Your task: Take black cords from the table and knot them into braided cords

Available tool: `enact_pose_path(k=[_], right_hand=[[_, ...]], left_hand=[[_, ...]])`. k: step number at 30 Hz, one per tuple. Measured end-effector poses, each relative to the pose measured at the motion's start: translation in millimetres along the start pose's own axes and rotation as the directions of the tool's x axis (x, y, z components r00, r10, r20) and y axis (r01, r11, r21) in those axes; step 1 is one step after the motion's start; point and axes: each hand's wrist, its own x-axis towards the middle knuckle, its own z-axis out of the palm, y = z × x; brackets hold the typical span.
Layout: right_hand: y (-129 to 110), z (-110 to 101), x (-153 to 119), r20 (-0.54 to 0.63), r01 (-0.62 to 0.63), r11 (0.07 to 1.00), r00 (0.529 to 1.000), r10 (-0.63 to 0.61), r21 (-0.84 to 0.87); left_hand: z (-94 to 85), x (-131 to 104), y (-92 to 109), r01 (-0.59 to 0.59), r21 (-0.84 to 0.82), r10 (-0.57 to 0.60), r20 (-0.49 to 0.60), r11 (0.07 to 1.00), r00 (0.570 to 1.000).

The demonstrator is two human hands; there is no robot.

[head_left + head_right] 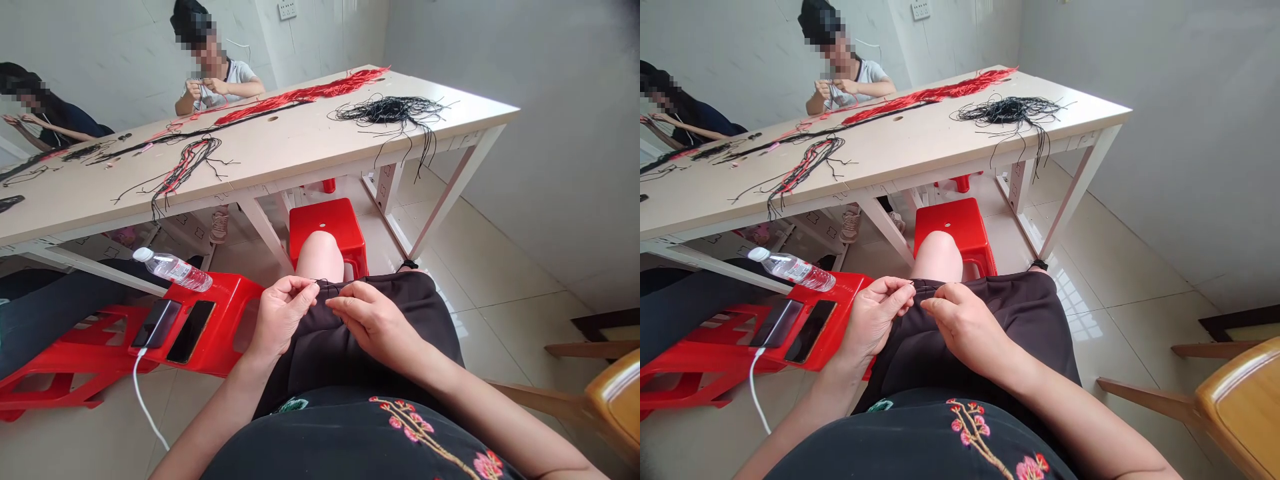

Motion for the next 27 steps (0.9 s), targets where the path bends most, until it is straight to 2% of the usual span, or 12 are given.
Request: enact_pose_path(k=[6,14,17,21,27], right_hand=[[-2,-2,3,0.034,0.022,0.998,0.999,-0.024,0.052],[-2,-3,10,0.069,-0.030,0.969,0.998,0.014,0.244],[2,-1,13,0.054,-0.089,0.942,0.996,0.076,0.324],[6,2,16,0.053,-0.231,0.891,0.972,0.228,0.390],[8,5,17,0.079,-0.348,0.823,0.933,0.352,0.449]], left_hand=[[0.5,1,-2,-0.026,0.005,0.026,0.020,1.000,0.999],[3.6,0,-3,-0.015,-0.035,0.016,0.029,0.999,0.999],[6.2,-1,-3,0.015,-0.078,-0.012,0.039,0.997,0.999],[7.4,-3,0,0.075,-0.146,-0.066,0.063,0.986,0.996],[4.4,-4,0,0.077,-0.093,-0.071,0.066,0.993,0.995]])
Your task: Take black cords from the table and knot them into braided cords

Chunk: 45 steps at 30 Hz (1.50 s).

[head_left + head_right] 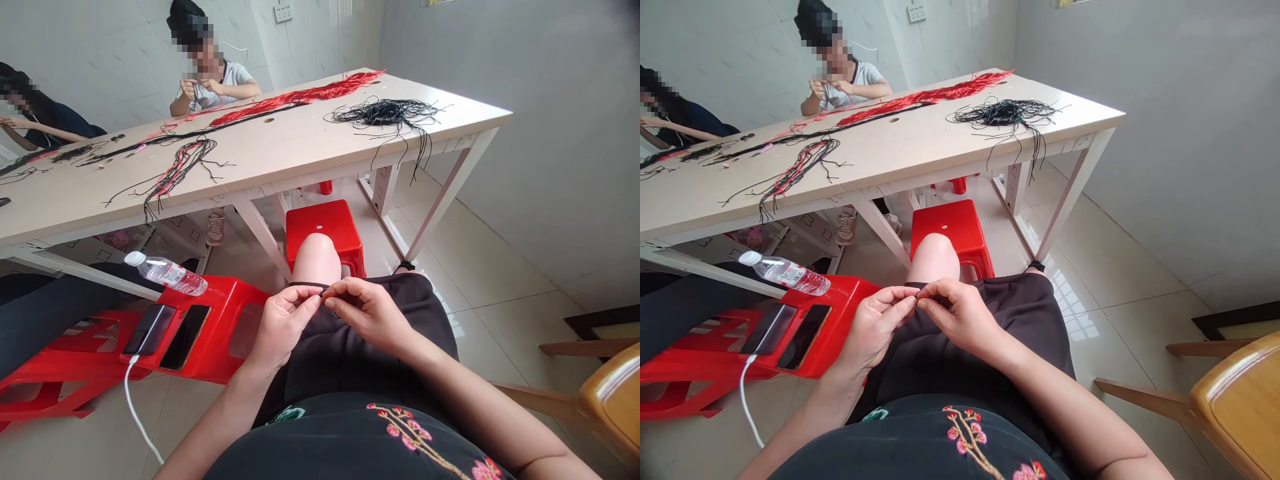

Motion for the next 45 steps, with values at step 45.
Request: enact_pose_path(k=[45], right_hand=[[-9,-25,-5,0.148,0.326,0.910,0.943,-0.297,-0.257]], left_hand=[[-20.1,6,21,0.097,0.065,-0.098,0.012,0.993,0.995]])
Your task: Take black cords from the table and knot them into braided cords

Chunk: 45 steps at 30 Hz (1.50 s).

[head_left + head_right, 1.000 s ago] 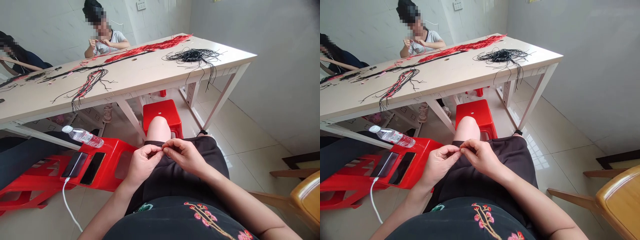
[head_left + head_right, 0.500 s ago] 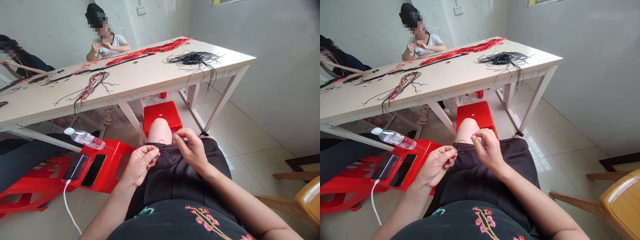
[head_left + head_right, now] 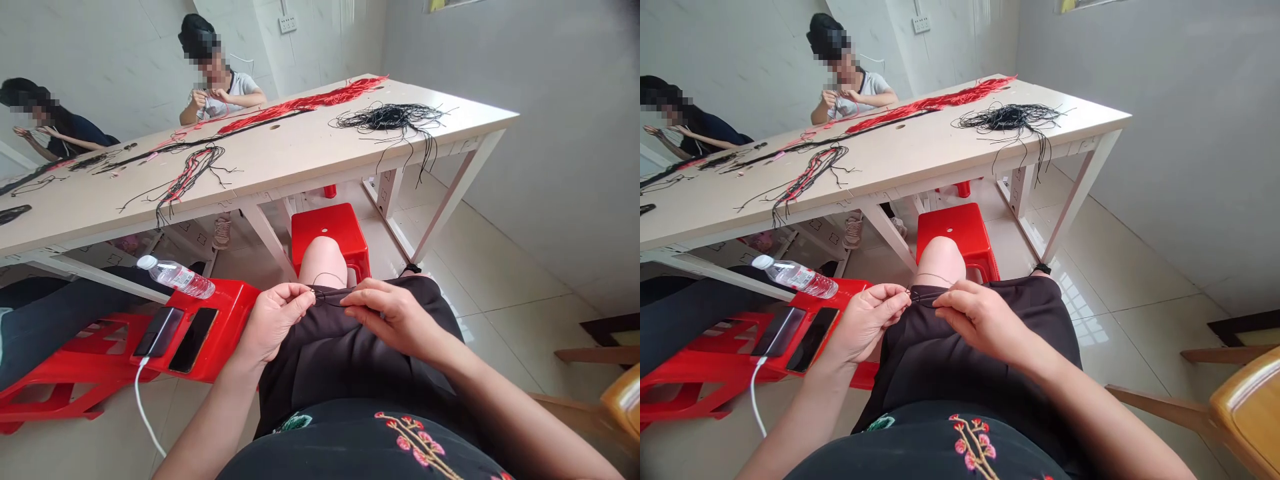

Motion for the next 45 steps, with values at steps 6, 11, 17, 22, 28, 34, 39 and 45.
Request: enact_pose_path(k=[6,11,17,22,28,34,39,45], right_hand=[[0,-16,36,0.096,0.027,0.993,0.995,-0.038,0.112],[27,13,39,0.232,-0.384,0.741,0.923,0.306,0.551],[33,34,23,0.361,-0.554,0.347,0.797,0.484,0.757],[30,33,20,0.365,-0.554,0.329,0.794,0.486,0.765],[26,37,20,0.369,-0.564,0.346,0.791,0.488,0.750],[20,38,21,0.399,-0.615,0.384,0.763,0.508,0.689],[23,43,20,0.406,-0.620,0.439,0.772,0.489,0.651],[19,43,15,-0.381,-0.218,0.960,0.884,0.271,0.177]], left_hand=[[6.3,-7,-2,0.088,0.125,-0.117,0.246,0.988,0.962],[9.2,-11,0,0.035,0.086,-0.057,0.278,0.996,0.959],[8.8,-2,-9,-0.017,-0.067,0.028,0.168,0.998,0.985],[12.7,6,-13,-0.020,-0.095,0.023,0.040,0.995,0.999],[13.7,7,-16,-0.131,-0.062,0.132,0.009,0.989,0.991],[7.4,6,-28,-0.266,0.038,0.266,0.000,0.963,0.964],[9.1,5,-27,-0.249,-0.059,0.247,-0.041,0.967,0.968],[9.4,10,-27,-0.207,-0.097,0.191,-0.150,0.973,0.970]])
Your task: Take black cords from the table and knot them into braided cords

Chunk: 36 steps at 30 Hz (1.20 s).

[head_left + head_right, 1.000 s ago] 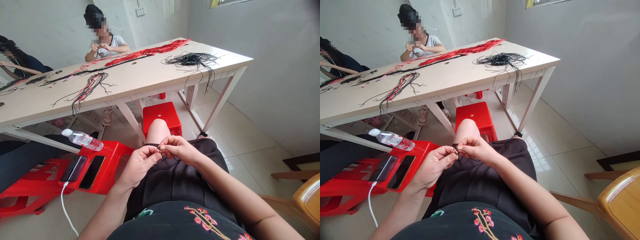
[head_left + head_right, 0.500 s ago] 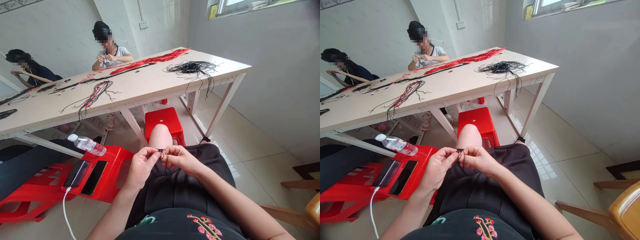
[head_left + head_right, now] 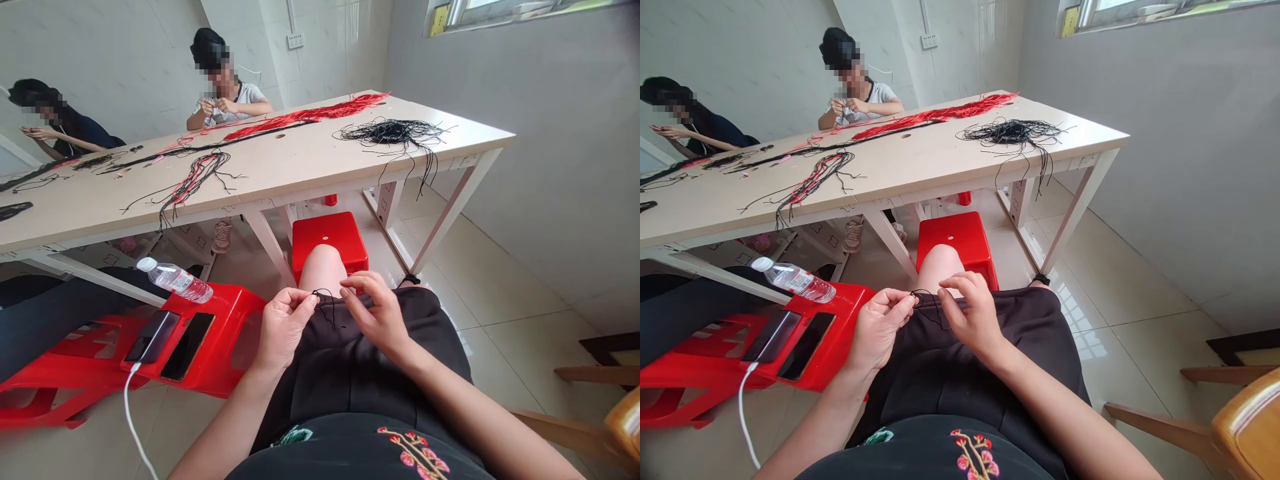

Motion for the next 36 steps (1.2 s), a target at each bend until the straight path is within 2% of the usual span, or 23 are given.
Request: enact_pose_path(k=[1,2,4,6,11,16,19,22,27,31,36], right_hand=[[-3,0,-1,-0.034,0.112,0.991,0.993,-0.115,-0.079],[-5,0,-2,-0.017,0.199,0.972,0.979,-0.202,-0.123],[-9,3,-3,0.065,0.295,0.942,0.955,-0.288,-0.161],[-8,7,-3,0.097,0.322,0.926,0.946,-0.308,-0.198],[-4,13,-4,0.059,0.323,0.911,0.946,-0.318,-0.258],[-6,13,-8,0.057,0.357,0.881,0.932,-0.358,-0.309],[-9,15,-9,0.062,0.391,0.854,0.917,-0.395,-0.342],[-11,17,-9,0.086,0.396,0.831,0.914,-0.396,-0.391],[-13,20,-9,0.111,0.399,0.793,0.912,-0.395,-0.460],[-14,21,-11,0.112,0.353,0.854,0.935,-0.336,-0.384],[-16,23,-14,0.144,0.229,0.956,0.968,-0.205,-0.181]], left_hand=[[0.3,1,-1,0.001,0.009,-0.001,-0.008,1.000,1.000],[1.0,2,-1,-0.001,0.012,0.001,-0.011,1.000,1.000],[3.5,2,-1,0.000,-0.007,0.000,-0.006,1.000,1.000],[7.0,1,1,0.016,-0.049,-0.017,-0.008,0.999,1.000],[12.2,-5,8,0.062,-0.087,-0.064,-0.012,0.994,0.998],[10.4,-11,3,-0.037,0.002,0.037,-0.044,0.999,0.998],[8.6,-13,-1,-0.115,0.069,0.117,-0.024,0.991,0.993],[7.2,-15,-3,-0.168,0.130,0.170,-0.003,0.977,0.985],[4.8,-16,-4,-0.167,0.117,0.168,0.004,0.979,0.986],[3.6,-15,-3,-0.146,0.094,0.147,-0.010,0.985,0.989],[4.4,-16,0,-0.065,0.046,0.068,-0.050,0.997,0.996]])
